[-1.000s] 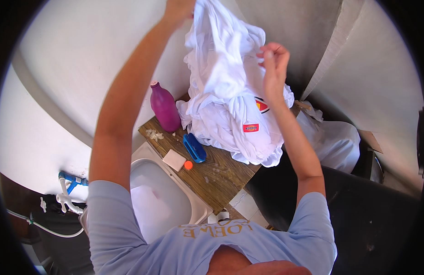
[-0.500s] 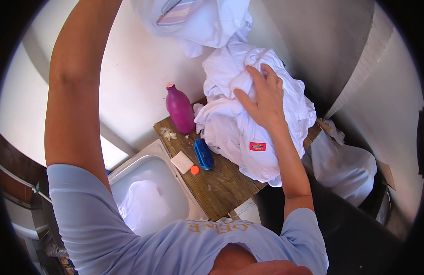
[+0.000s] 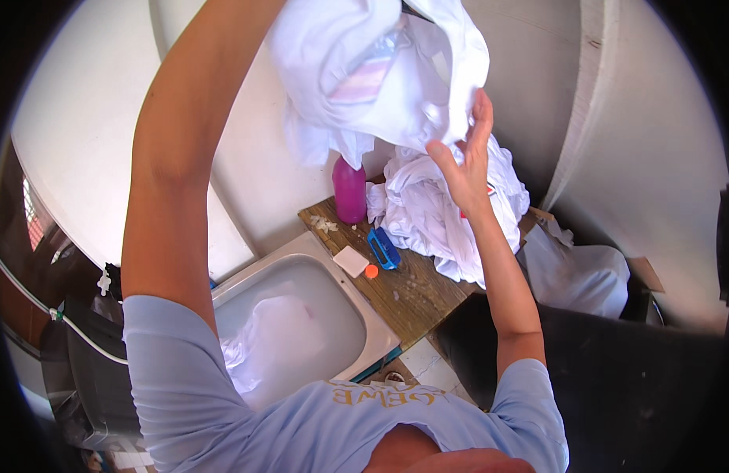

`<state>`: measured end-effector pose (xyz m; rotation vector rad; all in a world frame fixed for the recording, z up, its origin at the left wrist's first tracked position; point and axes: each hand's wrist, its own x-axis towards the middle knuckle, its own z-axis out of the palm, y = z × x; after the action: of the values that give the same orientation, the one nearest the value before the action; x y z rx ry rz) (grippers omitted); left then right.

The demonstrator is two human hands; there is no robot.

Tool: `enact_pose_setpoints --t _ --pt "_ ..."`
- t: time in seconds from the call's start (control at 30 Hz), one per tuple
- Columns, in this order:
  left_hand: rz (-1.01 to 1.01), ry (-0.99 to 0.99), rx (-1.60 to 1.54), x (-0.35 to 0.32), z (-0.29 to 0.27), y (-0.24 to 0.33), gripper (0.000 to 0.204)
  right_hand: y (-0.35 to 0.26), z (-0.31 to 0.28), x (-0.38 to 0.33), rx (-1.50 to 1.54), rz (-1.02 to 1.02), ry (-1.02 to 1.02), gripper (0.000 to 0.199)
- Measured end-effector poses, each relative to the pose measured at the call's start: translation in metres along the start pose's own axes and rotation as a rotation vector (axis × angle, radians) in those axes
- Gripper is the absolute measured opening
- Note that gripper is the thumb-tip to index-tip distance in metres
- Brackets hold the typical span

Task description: The person applies a liquid from a purple bottle onto specific spots on a white shirt and rubs the fabric together in a basin of water.

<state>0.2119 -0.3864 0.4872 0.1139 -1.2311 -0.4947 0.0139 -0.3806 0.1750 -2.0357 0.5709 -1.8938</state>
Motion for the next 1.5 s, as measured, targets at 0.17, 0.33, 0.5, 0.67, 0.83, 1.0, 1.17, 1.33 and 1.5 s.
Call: enact_pose_setpoints --t 0.17,0.33,0.5,0.67,0.83,1.0,1.17,1.33,1.5 --pt "-0.041 -0.086 -0.061 -0.035 -0.022 0.06 0.043 -0.063 -0.02 0.014 0.28 0.217 0.16 0.03" --pt "-0.173 -0.084 -0.039 -0.059 -0.068 0.095 0.041 -0.106 -0.142 0.044 0.352 0.12 0.421 0.022" --pt "-0.458 -0.102 0.058 -0.14 -0.055 0.123 0.043 -0.195 -0.198 0.054 0.141 0.057 0.473 0.023" --pt "-0.444 -0.264 0.1 -0.2 -0.023 0.174 0.043 -0.245 -0.217 0.058 0.122 0.163 0.384 0.032" --pt "-0.4 -0.242 0.202 -0.216 -0.015 0.174 0.044 -0.288 -0.241 0.066 0.082 0.156 0.534 0.034" --pt "-0.417 -0.513 0.562 -0.252 -0.029 0.156 0.032 -0.286 -0.358 0.086 -0.076 0.327 0.362 0.03" --pt "-0.702 -0.573 0.536 -0.301 -0.033 0.112 0.028 -0.31 -0.355 0.059 -0.154 0.479 0.247 0.031" --pt "-0.335 0.051 0.48 -0.484 0.043 0.067 0.041 -0.324 -0.262 0.008 -0.043 0.555 0.273 0.023" --pt "-1.153 -0.422 -0.293 -0.604 0.123 0.04 0.054 -0.287 -0.28 -0.017 -0.169 0.54 0.194 0.024"
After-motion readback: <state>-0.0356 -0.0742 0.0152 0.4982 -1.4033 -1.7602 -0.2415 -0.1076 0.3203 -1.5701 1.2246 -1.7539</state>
